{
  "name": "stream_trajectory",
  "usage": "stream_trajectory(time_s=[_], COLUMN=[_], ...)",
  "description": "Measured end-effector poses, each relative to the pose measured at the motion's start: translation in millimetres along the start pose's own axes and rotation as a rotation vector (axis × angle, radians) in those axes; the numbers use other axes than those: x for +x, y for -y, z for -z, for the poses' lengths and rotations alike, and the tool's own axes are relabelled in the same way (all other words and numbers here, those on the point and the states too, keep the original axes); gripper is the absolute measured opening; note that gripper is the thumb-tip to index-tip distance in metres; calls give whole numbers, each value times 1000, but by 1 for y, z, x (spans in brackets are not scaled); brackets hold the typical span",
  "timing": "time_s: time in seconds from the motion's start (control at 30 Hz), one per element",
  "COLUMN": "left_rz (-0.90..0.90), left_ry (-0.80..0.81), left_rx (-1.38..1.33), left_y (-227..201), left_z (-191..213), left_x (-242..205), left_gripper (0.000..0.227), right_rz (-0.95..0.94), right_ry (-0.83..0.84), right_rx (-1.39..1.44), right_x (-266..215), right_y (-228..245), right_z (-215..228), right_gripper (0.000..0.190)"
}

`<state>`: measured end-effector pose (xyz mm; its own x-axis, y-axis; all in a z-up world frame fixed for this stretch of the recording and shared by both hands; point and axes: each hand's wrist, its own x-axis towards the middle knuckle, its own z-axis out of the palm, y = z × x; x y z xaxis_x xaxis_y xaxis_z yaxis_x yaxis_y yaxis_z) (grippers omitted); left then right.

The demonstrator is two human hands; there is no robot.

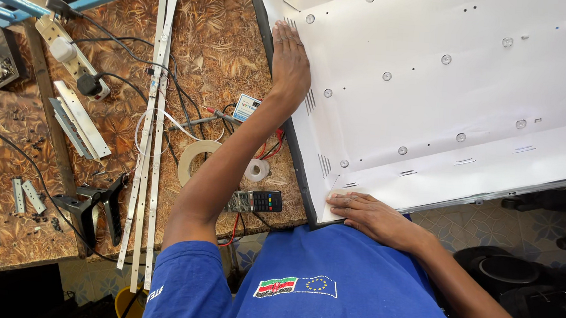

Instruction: The person applies a roll of white adhesive tape to the edges and corners of a white metal panel. They smooth the tape along the seams and press it firmly into place with their hands.

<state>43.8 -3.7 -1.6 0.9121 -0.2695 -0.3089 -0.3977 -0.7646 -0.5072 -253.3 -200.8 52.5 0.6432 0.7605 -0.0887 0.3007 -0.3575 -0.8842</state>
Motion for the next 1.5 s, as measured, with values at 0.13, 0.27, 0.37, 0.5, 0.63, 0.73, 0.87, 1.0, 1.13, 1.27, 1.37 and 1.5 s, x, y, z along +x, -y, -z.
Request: stream_trajectory(time_s=[0.13, 0.27, 0.37, 0.5, 0.63, 0.73, 0.87, 1.0, 1.13, 1.27, 1.37, 1.5], left_rz=[36, 62, 43, 9, -47, -90, -127, -115, -91, -80, -114, -152], left_ry=[28, 49, 42, 5, -181, -158, -133, -83, -94, -117, -63, -24], left_rx=[23, 36, -2, -46, -161, -125, -94, -75, 64, 77, 81, 122], left_y=[6, 13, 24, 40, 48, 47, 41, 26, 8, -14, -20, -33], left_z=[2, 2, -2, -11, -30, -23, -16, -7, 10, 7, 13, 16], left_x=[16, 31, 42, 46, 39, 22, -4, -22, -55, -80, -100, -125], left_gripper=[63, 63, 63, 64, 67, 64, 62, 62, 60, 60, 60, 60], right_rz=[-23, 16, -18, -11, -27, -1, -9, 5, -17, -41, -31, -28], right_ry=[22, -12, -4, -2, -4, -26, -22, -22, 20, 56, 43, 36], right_rx=[40, 38, 32, 48, 44, 33, 15, 20, -6, -32, -48, -50], right_x=[-1, -3, -6, -6, -6, -5, -5, -5, -2, -2, -1, -2], right_y=[0, -2, -11, -9, -9, -9, -11, -10, 4, 8, 8, 9], right_z=[1, -1, -7, -6, -6, -5, -6, -5, 8, 14, 12, 12], right_gripper=[46, 44, 45, 45, 45, 44, 45, 45, 42, 41, 40, 39])
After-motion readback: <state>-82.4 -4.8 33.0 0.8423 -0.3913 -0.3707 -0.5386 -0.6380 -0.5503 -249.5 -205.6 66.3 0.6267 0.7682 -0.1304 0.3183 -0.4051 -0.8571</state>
